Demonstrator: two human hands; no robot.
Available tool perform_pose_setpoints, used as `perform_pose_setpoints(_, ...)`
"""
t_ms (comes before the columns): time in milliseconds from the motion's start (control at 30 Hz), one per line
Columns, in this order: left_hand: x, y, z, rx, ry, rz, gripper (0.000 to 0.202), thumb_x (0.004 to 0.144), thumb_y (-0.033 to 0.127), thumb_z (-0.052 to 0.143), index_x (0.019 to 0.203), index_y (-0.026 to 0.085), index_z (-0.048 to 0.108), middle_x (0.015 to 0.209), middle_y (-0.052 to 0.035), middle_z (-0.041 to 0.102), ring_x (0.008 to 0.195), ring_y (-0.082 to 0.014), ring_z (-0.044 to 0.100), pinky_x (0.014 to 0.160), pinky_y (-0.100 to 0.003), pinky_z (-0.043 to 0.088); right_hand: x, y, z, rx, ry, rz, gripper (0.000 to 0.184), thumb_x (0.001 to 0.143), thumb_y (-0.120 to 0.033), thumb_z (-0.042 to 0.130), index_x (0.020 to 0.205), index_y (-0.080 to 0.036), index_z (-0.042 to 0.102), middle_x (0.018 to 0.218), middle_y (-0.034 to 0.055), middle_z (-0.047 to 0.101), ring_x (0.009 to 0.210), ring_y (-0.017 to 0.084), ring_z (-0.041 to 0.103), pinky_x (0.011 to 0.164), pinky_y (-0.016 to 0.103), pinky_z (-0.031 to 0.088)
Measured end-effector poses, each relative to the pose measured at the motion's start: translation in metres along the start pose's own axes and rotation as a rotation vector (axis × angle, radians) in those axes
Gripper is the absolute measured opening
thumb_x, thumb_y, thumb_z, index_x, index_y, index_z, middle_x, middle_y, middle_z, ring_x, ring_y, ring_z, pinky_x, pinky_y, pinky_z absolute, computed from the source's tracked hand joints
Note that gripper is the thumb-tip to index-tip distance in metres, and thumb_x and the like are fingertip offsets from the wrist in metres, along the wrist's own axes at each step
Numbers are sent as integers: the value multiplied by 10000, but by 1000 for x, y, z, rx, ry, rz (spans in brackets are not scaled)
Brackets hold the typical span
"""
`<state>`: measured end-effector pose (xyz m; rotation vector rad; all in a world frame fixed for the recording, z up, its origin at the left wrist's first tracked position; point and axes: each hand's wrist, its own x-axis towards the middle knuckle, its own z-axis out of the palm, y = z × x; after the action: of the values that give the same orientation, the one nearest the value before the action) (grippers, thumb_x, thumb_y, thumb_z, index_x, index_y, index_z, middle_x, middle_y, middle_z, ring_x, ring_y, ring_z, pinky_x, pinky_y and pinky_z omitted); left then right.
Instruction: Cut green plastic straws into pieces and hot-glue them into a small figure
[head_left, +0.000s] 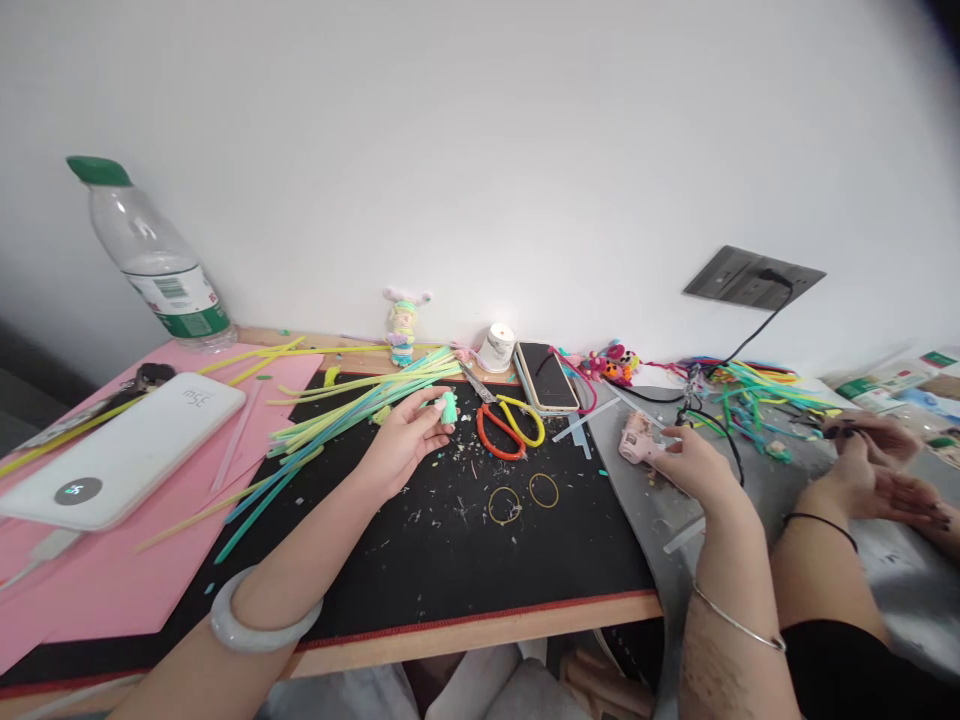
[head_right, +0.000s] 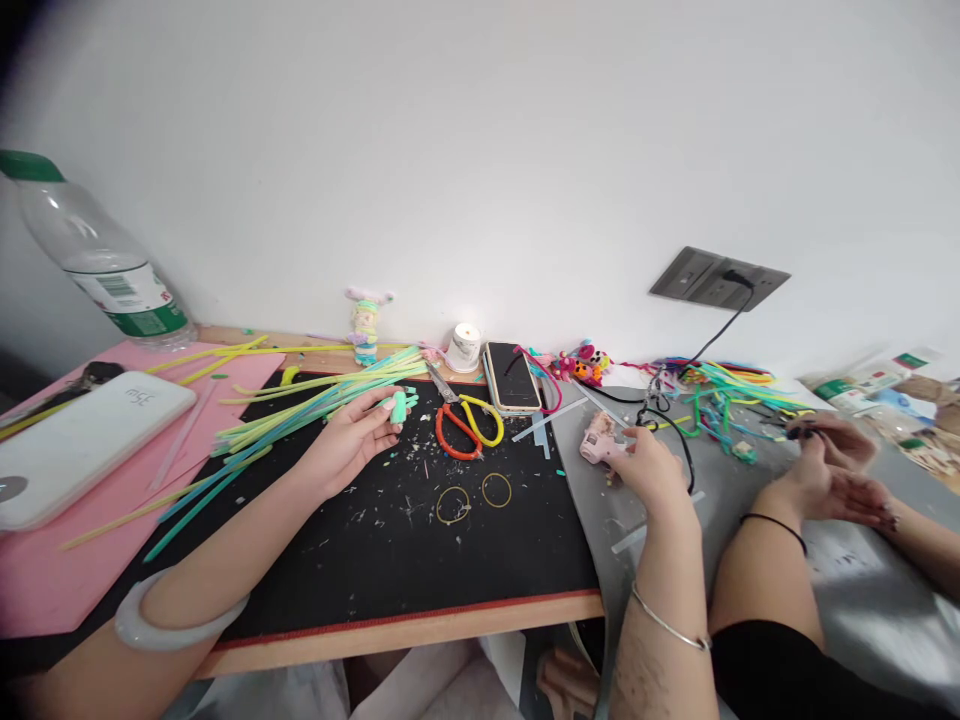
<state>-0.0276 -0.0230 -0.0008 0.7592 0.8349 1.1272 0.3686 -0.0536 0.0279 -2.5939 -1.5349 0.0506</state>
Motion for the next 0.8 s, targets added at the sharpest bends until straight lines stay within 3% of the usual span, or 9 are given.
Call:
perform_pose_setpoints(267, 0, -1, 1, 53, 10, 35, 391, 703, 335, 686, 1066, 233, 582, 810, -4, 610, 735, -111, 613, 738, -273, 496, 3, 2, 6, -45, -132, 50, 609, 559, -254, 616, 1147, -126, 522, 880, 133, 666, 738, 249, 640, 583, 298, 443)
perform_pose_setpoints(467, -1, -1, 1, 149, 10, 54, 391, 723, 361, 658, 1085, 242, 568, 912, -24, 598, 731, -112, 618, 705, -264, 508, -4, -4, 7, 38, 39, 50, 504, 654, -280, 537, 1127, -106, 549, 811, 140, 673, 727, 271, 644, 604, 323, 442)
perform_pose_setpoints(667, -2, 1, 2, 197, 16, 59, 398, 724, 367, 655, 1087, 241, 550, 907, -14, 572, 650, -86, 598, 631, -233, 506, -22, -22, -2, 261, 351, -156, 425, 709, -302, 526, 1104, -155, 577, 983, 126, 656, 856, 262, 611, 722, 329, 444)
perform_pose_setpoints(800, -1, 1, 2, 211, 24, 55, 405, 714, 370, 663, 1075, 229, 547, 916, -19, 568, 656, -91, 598, 621, -233, 507, -32, -47, -5, 570, 344, -270, 330, 726, -354, 543, 986, -169, 626, 807, 79, 656, 691, 201, 585, 627, 296, 451)
